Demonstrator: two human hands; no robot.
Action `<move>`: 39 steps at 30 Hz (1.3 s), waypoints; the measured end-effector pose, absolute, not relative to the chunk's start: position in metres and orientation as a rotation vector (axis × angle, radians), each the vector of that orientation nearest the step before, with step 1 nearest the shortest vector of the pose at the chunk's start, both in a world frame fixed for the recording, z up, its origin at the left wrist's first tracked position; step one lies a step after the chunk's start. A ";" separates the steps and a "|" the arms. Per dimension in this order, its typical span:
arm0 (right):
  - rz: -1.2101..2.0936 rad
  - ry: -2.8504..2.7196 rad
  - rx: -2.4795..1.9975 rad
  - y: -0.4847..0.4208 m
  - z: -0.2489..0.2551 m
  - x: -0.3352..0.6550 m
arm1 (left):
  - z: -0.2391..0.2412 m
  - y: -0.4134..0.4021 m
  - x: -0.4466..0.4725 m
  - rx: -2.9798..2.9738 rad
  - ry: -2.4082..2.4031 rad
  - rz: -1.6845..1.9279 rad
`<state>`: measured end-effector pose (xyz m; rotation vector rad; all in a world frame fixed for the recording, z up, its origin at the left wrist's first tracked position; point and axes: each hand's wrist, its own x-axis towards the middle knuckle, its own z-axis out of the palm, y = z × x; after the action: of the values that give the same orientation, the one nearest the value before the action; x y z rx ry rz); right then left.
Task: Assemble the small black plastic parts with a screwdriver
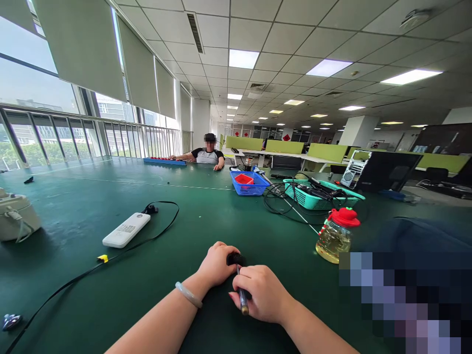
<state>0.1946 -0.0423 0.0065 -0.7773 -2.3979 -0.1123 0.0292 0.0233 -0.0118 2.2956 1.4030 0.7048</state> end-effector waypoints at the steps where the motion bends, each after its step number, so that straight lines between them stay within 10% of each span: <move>1: -0.114 -2.403 -0.783 -0.042 0.007 0.195 | -0.012 0.023 0.029 2.296 1.402 0.711; 39: -0.118 -2.262 -0.873 -0.040 0.015 0.200 | -0.009 0.022 0.029 2.298 1.387 0.693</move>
<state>0.2000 -0.0399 0.0151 -0.8732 -2.2619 -0.1184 0.0287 0.0222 -0.0090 2.2980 1.3872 0.6927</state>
